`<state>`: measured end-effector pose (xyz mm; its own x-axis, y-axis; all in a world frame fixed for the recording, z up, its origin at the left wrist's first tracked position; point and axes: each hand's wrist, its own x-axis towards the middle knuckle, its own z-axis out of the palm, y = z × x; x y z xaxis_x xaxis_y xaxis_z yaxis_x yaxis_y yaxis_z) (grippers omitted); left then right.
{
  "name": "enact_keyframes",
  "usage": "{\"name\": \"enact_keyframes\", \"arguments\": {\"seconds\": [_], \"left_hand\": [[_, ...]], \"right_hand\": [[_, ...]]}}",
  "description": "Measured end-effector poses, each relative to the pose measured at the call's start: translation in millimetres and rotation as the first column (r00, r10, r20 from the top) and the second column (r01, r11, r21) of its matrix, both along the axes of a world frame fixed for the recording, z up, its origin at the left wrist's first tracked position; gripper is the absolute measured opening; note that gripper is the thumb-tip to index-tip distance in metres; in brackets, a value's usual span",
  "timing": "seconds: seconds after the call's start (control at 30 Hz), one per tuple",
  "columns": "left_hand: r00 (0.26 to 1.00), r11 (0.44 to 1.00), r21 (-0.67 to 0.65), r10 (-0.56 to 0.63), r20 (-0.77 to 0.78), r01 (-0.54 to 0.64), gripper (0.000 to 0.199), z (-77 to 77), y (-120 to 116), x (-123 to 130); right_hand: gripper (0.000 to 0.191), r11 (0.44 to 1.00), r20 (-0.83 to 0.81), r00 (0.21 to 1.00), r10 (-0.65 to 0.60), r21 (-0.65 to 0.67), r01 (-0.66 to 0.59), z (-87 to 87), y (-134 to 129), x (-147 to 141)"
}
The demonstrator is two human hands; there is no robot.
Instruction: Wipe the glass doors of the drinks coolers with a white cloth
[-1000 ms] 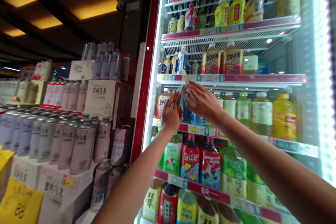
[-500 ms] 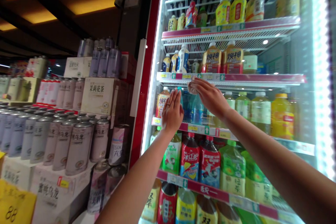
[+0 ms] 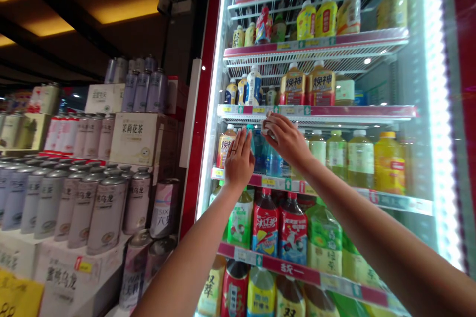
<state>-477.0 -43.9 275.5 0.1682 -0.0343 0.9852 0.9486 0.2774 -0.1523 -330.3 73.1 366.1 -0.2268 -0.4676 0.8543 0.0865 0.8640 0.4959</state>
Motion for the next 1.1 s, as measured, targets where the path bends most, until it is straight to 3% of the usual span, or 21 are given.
{"name": "enact_keyframes", "arguments": {"seconds": [0.1, 0.23, 0.47, 0.7, 0.9, 0.97, 1.1], "left_hand": [[0.999, 0.999, 0.006, 0.042, -0.002, -0.042, 0.095, -0.2, -1, 0], [0.996, 0.996, -0.005, 0.088, 0.009, -0.088, 0.096, -0.9, -1, 0], [0.992, 0.992, -0.012, 0.125, 0.013, -0.125, 0.093, -1.0, -1, 2], [0.983, 0.982, -0.058, 0.183, 0.031, -0.181, 0.091, -1.3, -6, 5], [0.99, 0.989, -0.045, 0.141, 0.031, -0.14, 0.094, -1.4, -4, 4], [0.99, 0.989, -0.04, 0.14, 0.023, -0.139, 0.092, -1.6, -4, 4], [0.992, 0.991, -0.039, 0.129, 0.011, -0.128, 0.086, -1.9, -5, 3]], "right_hand": [[0.037, 1.0, -0.05, 0.998, 0.024, -0.007, -0.024, 0.3, -4, -13], [0.039, 0.996, 0.035, 0.999, -0.014, 0.085, 0.011, -4.4, 5, -13], [0.039, 0.992, -0.064, 0.99, 0.124, -0.007, -0.125, 11.8, 5, -9], [0.035, 0.984, 0.114, 0.986, 0.125, 0.112, -0.137, -1.5, 18, 11], [0.034, 0.989, -0.056, 0.987, 0.147, -0.01, -0.148, 8.9, 13, -1], [0.04, 0.987, -0.081, 0.984, 0.156, -0.035, -0.159, 3.2, 4, -10], [0.054, 0.992, 0.075, 0.993, 0.088, 0.085, -0.094, -18.0, 4, -4]]}}
